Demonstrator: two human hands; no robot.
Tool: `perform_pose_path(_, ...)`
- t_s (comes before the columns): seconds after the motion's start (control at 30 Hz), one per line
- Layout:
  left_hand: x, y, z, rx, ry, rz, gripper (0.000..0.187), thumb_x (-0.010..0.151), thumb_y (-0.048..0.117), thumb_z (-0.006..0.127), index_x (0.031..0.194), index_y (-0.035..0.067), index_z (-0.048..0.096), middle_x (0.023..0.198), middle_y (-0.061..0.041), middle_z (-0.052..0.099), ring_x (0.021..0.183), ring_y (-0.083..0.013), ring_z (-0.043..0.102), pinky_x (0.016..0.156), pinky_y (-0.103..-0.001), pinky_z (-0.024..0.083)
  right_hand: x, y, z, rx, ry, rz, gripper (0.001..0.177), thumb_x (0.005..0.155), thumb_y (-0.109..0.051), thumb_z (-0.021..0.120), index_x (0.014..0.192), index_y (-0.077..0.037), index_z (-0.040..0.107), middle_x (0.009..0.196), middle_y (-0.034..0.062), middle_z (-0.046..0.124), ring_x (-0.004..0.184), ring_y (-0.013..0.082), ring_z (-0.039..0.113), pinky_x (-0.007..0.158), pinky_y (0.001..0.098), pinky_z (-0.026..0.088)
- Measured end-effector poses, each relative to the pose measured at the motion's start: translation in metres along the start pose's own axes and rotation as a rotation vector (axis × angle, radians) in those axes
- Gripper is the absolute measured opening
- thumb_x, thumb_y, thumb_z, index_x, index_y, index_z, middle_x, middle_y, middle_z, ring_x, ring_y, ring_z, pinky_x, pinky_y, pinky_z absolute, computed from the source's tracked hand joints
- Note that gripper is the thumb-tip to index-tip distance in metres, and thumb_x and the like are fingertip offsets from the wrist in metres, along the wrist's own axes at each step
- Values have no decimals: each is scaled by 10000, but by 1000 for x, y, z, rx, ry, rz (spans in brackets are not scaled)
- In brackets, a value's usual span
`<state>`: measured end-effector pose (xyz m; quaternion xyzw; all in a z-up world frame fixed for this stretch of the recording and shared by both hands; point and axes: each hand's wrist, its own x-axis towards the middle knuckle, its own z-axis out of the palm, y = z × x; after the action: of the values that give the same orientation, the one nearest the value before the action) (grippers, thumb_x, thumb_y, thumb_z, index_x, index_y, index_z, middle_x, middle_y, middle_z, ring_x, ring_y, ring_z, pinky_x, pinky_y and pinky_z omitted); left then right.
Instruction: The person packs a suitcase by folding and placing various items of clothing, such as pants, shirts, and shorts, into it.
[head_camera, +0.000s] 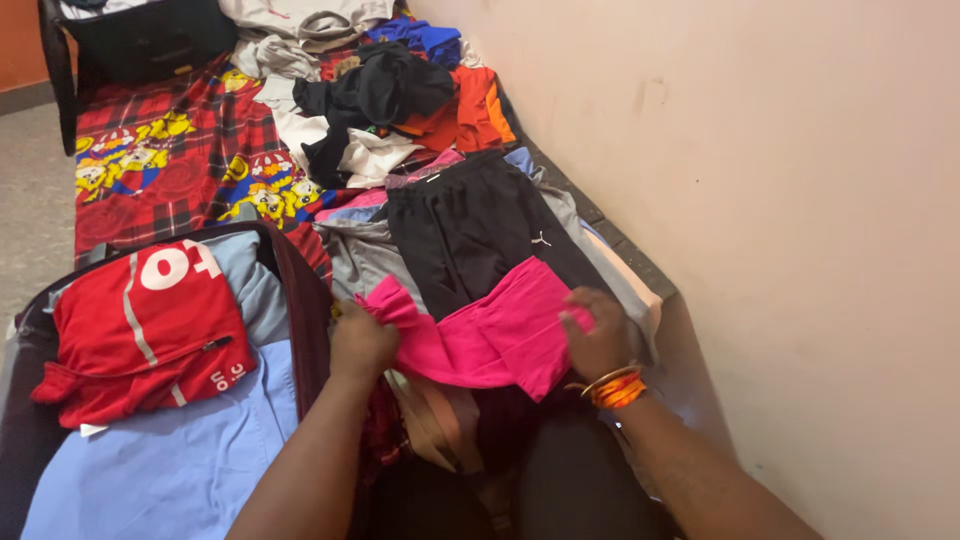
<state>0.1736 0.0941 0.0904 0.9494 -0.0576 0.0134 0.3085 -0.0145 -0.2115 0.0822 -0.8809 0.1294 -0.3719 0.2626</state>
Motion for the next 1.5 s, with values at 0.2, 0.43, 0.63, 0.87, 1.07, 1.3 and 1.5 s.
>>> perform_pose_path(0.2,-25,16,-1,364,303,483,848,766,191,702,1536,43,379,1522,-267,419,1458,-401,355,1189,-584,267,-14,-61,6,-246,-634,-82,957,568,-423,947,1411,-163,574,1505,148,459,1423,396,376,1138,528,258)
perform_pose_path(0.43,-39,33,-24,691,-549,297,962,765,229,780,1580,224,269,1494,-115,486,1461,-298,371,1241,-568,128,-16,-13,22,-122,-638,-176,739,676,-196,788,1385,-141,588,1531,130,470,1443,331,388,1205,465,262)
perform_pose_path(0.63,-15,3,6,598,-547,223,422,890,302,683,1279,138,681,1237,-123,714,1176,-306,689,1061,-485,493,-12,6,14,205,-564,170,431,866,-113,651,1297,-111,662,1064,189,709,995,316,658,890,410,516)
perform_pose_path(0.87,-31,4,55,688,-1467,1030,195,858,260,704,908,73,734,991,-194,775,788,-307,679,665,-448,526,-1,7,19,471,-291,450,288,1015,-216,614,1236,-48,692,845,138,709,724,206,657,688,360,540)
perform_pose_path(1.07,-86,52,52,634,-1767,177,329,910,431,715,951,104,708,1004,-64,779,778,-186,649,697,-400,498,14,52,14,1296,-81,875,475,1084,-360,579,1148,111,605,1006,180,713,912,268,727,807,398,593)
perform_pose_path(1.3,-56,35,50,306,-1112,849,412,858,503,675,1143,227,785,1083,-82,774,934,-270,741,839,-393,571,12,57,21,1250,119,1199,527,955,-337,665,1306,45,574,1218,160,701,1130,277,682,983,410,559)
perform_pose_path(1.5,-50,48,0,-12,-640,475,628,764,348,824,1343,240,604,1288,-106,666,1166,-285,664,975,-385,521,13,37,18,429,-61,482,1094,768,-194,860,1562,14,136,1509,205,389,1403,286,409,1145,377,350)
